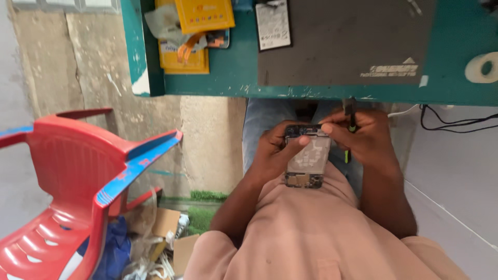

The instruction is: The person disassembles a mobile phone by removing the internal battery and components, applies liquid adhesive from a bottle, and uses a small tool to scrape and clean the internal chassis.

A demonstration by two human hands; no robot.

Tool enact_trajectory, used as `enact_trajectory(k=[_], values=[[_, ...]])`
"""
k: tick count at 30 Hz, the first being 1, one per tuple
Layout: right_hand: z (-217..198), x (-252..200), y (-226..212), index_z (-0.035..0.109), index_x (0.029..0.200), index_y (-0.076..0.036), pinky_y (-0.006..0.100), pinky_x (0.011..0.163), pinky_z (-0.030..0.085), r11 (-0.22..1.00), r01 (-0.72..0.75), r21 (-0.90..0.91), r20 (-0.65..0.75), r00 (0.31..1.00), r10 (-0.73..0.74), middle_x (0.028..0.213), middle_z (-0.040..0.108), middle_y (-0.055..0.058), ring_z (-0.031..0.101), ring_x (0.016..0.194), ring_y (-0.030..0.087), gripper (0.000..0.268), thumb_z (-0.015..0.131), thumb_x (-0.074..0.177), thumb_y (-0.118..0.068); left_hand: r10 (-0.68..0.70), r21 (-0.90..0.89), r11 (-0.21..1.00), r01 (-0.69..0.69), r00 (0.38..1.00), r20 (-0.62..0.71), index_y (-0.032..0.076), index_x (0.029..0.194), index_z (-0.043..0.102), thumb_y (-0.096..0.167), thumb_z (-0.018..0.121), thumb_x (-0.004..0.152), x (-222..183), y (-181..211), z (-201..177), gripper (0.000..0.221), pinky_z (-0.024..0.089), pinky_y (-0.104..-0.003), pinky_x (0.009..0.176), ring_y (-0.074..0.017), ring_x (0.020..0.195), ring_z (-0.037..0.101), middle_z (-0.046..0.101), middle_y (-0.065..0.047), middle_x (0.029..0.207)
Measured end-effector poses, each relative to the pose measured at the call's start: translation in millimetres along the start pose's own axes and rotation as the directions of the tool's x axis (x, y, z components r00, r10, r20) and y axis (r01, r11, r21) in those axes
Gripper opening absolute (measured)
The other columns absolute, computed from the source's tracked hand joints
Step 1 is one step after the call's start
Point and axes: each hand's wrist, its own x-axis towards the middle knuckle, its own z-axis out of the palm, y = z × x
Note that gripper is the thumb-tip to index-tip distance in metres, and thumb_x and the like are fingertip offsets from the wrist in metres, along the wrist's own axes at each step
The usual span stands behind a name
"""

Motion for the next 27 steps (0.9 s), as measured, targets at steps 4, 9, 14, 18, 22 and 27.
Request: enact_trajectory(k=[4,9,14,18,22,27], values=[[3.4,-9.1,-6.3,0.075,0.102,0.0,0.021,0.057,0.041,0.99,0.097,-0.102,0.06,0.994,-0.091,0.083,0.068,0.0,0.055,0.069,0.003,0.018,0.081,0.091,-0.012,0.036,0.268,0.963,0.0,0.991,-0.127,0.003,0.106,0.071,0.026,0.072,0.103,-5.2,8.0,10.8,0.024,0.049,-0.021,0.061,-0.0033,0.073,0.061,0.069,0.001,0.082],[-8.3,-15.9,-29.4,0.066,0.128,-0.014,0.014,0.058,0.041,0.996,-0.022,-0.089,0.121,0.992,0.033,0.097,0.066,-0.008,0.048,0.065,-0.004,0.039,0.062,0.093,-0.03,0.098,0.379,0.925,-0.031,0.983,-0.158,0.005,0.104,0.071,0.027,0.073,0.1,-7.7,5.1,13.2,0.023,0.048,-0.021,0.056,-0.0022,0.064,0.061,0.069,0.001,0.074],[-19.0,-16.1,-49.1,0.065,0.141,-0.007,0.024,0.061,0.039,0.804,0.321,-0.501,0.261,0.941,-0.214,0.093,0.057,0.004,0.047,0.07,0.007,0.045,0.068,0.097,-0.016,0.086,0.373,0.928,-0.02,0.983,-0.162,0.006,0.106,0.07,0.025,0.074,0.1,-10.1,4.1,15.7,0.021,0.048,-0.021,0.055,-0.0024,0.065,0.062,0.071,0.001,0.075],[-18.6,-11.5,-51.7,0.072,0.131,-0.008,0.029,0.055,0.041,0.709,0.345,-0.616,0.301,0.934,-0.193,0.081,0.067,0.006,0.054,0.06,0.01,0.043,0.078,0.09,-0.018,0.139,0.332,0.937,-0.104,0.987,-0.085,0.006,0.112,0.067,0.023,0.075,0.101,-10.4,3.5,12.2,0.021,0.052,-0.022,0.061,-0.0036,0.074,0.068,0.074,-0.001,0.086],[-14.4,-12.2,-57.1,0.072,0.127,-0.004,0.024,0.055,0.05,0.744,0.224,-0.629,0.242,0.966,-0.085,0.09,0.075,0.006,0.067,0.065,0.009,0.04,0.079,0.09,-0.018,0.129,0.325,0.94,-0.102,0.99,-0.061,0.006,0.113,0.067,0.019,0.074,0.101,-10.8,1.6,12.0,0.019,0.051,-0.021,0.06,-0.0045,0.072,0.068,0.074,-0.001,0.086],[-10.4,-11.2,-64.6,0.074,0.115,-0.006,0.028,0.07,0.053,0.704,0.393,-0.591,0.293,0.918,-0.267,0.104,0.071,0.011,0.069,0.086,0.016,0.024,0.079,0.093,-0.014,0.163,0.343,0.93,-0.13,0.984,-0.067,0.006,0.112,0.066,0.017,0.074,0.1,-8.5,-3.8,14.4,0.017,0.052,-0.021,0.059,-0.0041,0.071,0.068,0.073,0.0,0.084]])
